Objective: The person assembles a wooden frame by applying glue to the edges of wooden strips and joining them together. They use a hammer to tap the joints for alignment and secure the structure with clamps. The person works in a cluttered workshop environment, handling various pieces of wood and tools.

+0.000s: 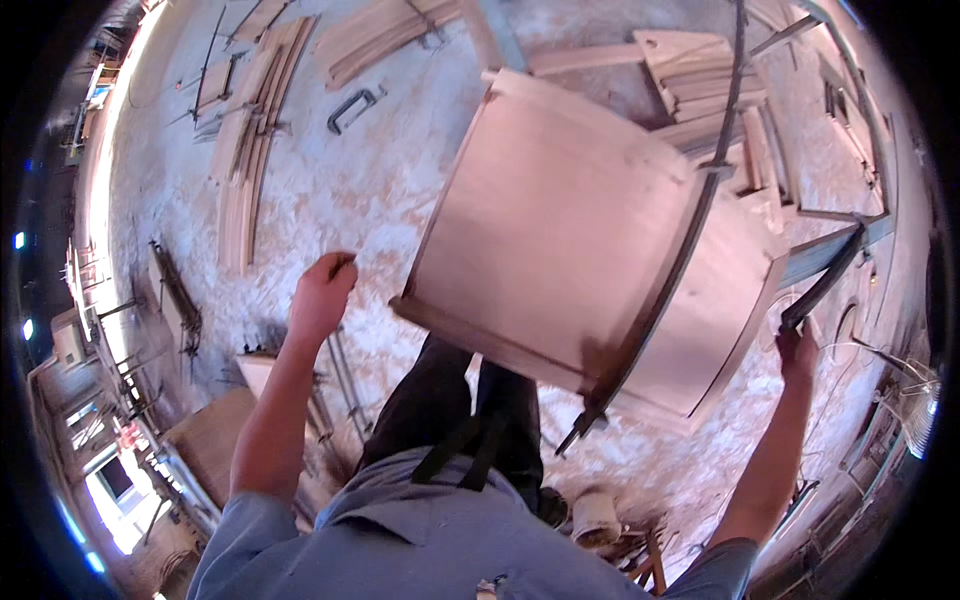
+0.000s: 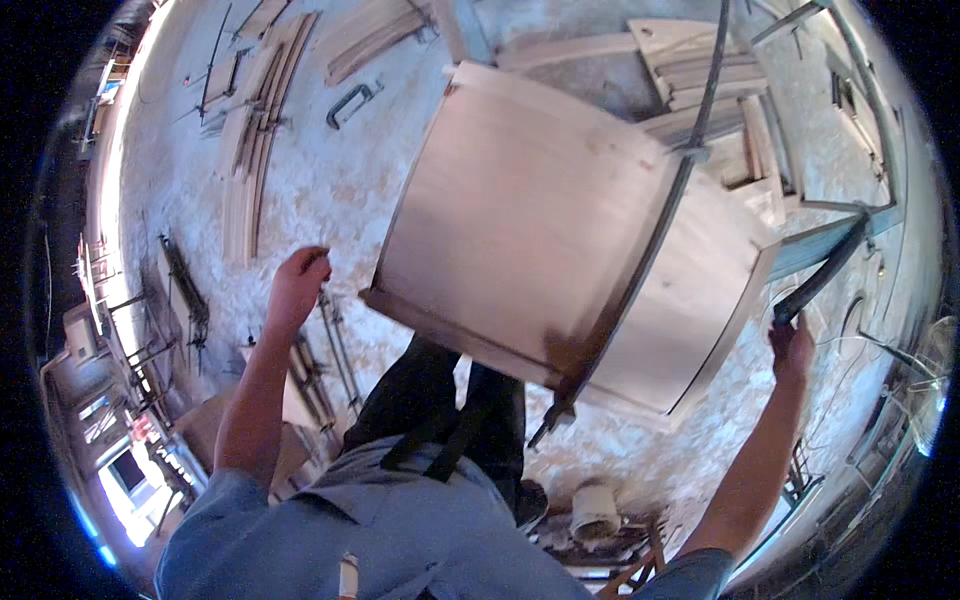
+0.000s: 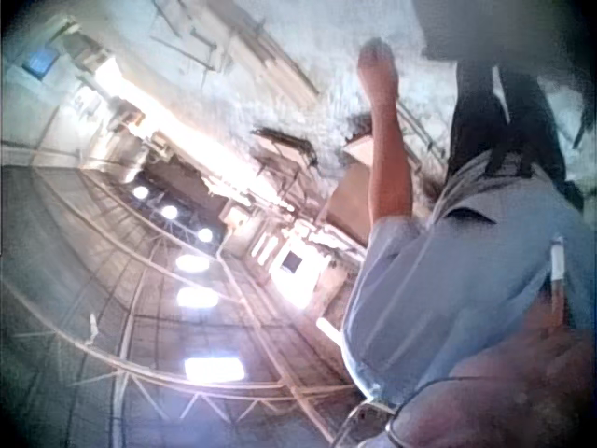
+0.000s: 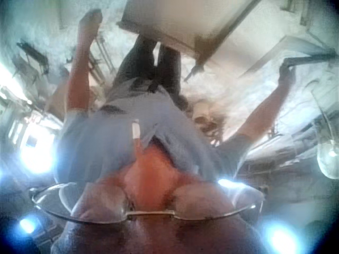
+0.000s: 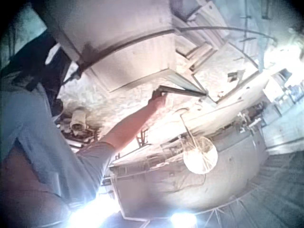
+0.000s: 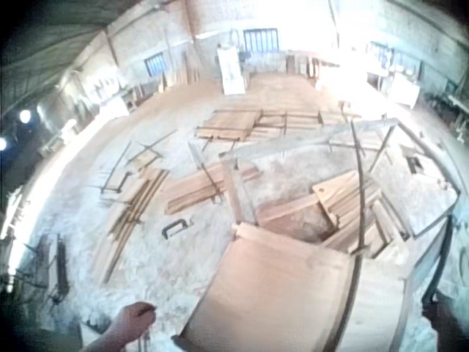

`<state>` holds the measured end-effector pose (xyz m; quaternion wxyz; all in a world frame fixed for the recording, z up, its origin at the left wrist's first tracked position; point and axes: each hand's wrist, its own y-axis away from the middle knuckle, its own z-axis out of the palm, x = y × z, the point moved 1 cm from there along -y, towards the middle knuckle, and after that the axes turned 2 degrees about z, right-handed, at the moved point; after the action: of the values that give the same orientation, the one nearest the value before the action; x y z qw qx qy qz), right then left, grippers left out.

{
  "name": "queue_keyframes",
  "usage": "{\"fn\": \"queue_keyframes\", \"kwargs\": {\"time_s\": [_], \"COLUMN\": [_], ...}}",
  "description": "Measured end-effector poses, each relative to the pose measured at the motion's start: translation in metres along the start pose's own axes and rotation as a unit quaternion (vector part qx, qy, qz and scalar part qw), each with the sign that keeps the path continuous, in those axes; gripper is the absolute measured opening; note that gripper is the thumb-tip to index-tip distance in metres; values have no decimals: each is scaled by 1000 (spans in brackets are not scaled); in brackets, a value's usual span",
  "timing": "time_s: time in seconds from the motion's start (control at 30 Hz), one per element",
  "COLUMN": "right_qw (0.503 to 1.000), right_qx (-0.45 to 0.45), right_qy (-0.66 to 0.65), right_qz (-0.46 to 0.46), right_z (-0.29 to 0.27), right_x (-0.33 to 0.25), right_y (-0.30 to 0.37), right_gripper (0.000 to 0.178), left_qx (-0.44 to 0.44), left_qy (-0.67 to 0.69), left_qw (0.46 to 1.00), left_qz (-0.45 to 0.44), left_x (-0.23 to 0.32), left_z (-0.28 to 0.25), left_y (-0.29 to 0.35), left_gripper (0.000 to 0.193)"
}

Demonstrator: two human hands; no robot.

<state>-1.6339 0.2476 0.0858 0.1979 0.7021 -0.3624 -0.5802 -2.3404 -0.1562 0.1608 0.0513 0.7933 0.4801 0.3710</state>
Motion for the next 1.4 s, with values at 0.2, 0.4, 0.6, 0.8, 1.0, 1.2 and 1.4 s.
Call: {"fn": "queue_keyframes", "kwargs": {"time_s": [0.2, 0.4, 0.6, 0.8, 1.0, 1.2, 1.4], "right_qw": [994, 998, 982, 942, 945, 924, 791], "right_qx": [-45, 1, 123, 22, -43, -230, -237], "right_qy": [-90, -66, -43, -193, -90, -13, 294], "right_qz": [-51, -16, -137, -273, -313, -306, -481], "right_z": [26, 39, 59, 140, 239, 347, 369], "right_x": [-20, -44, -49, -10, 17, 79, 50], "right_y": [-15, -16, 92, 260, 349, 400, 365], "right_gripper": [36, 38, 37, 27, 28, 27, 38], "left_qx": [-7, 0, -13, -251, -397, -378, -308], "left_qy": [38, 30, 87, 171, 156, 167, 378], "left_qw": [999, 1000, 996, 888, 761, 849, 869], "left_qz": [-32, -2, 21, 345, 489, 329, 91], "left_x": [-15, -6, 39, 172, 281, 247, 158], "left_z": [1, -4, -18, 42, 88, 68, 8], "left_y": [5, 3, 18, 54, 86, 45, -45], "left_gripper": [30, 28, 27, 30, 54, 34, 15]}}
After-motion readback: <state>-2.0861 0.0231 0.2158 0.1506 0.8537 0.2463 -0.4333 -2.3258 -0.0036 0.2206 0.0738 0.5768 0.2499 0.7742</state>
